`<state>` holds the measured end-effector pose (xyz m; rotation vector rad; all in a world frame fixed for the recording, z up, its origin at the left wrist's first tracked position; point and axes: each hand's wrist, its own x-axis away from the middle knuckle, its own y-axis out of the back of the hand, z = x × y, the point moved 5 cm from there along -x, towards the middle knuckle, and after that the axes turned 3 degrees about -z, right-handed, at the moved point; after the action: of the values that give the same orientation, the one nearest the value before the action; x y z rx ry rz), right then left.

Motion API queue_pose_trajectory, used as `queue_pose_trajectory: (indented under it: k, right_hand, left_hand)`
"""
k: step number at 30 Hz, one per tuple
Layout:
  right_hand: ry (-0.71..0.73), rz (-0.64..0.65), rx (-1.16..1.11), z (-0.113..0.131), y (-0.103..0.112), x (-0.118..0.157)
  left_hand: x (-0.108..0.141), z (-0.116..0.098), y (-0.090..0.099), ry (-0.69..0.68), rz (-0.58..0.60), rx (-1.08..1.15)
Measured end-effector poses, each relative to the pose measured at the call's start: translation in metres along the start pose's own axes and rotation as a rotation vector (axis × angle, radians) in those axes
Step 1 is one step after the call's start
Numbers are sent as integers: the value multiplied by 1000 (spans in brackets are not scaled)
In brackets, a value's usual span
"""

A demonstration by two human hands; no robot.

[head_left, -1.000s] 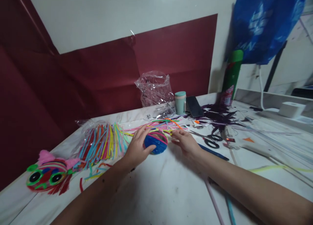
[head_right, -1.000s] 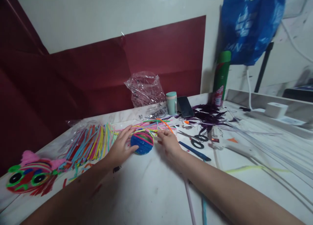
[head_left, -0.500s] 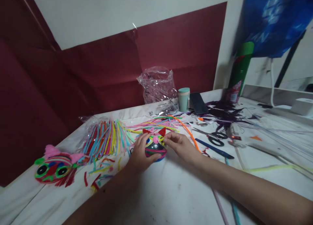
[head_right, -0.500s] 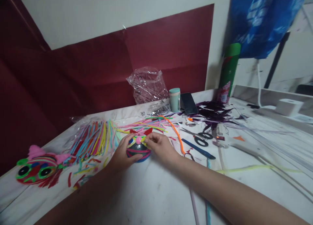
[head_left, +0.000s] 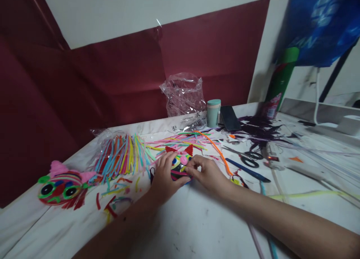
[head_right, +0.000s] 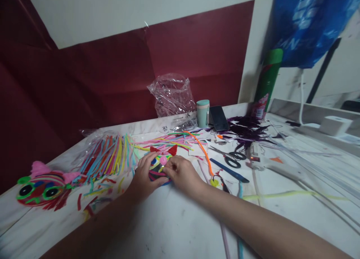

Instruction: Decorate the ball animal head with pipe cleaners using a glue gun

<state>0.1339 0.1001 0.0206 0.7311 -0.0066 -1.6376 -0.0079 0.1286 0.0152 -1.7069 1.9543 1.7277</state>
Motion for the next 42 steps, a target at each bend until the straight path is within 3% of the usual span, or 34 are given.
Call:
queue_pose_trajectory:
  k: [10, 17, 30, 37, 42]
  right_hand:
    - [4, -42, -8, 0, 0, 1]
    - [-122, -38, -241, -14, -1, -4]
    - [-64, -44, -154, -6, -2, 2]
    - [-123, -39, -143, -13, -5, 1]
    - [-140, -10, -151, -13, -6, 1]
  left_hand:
    - [0, -5, 5, -28, -19, 60]
    - [-3, 1, 6, 56, -35, 102]
    - [1, 0, 6, 45, -64, 115]
    - [4, 4, 5, 40, -39, 154]
    - [4, 10, 9, 113, -22, 248]
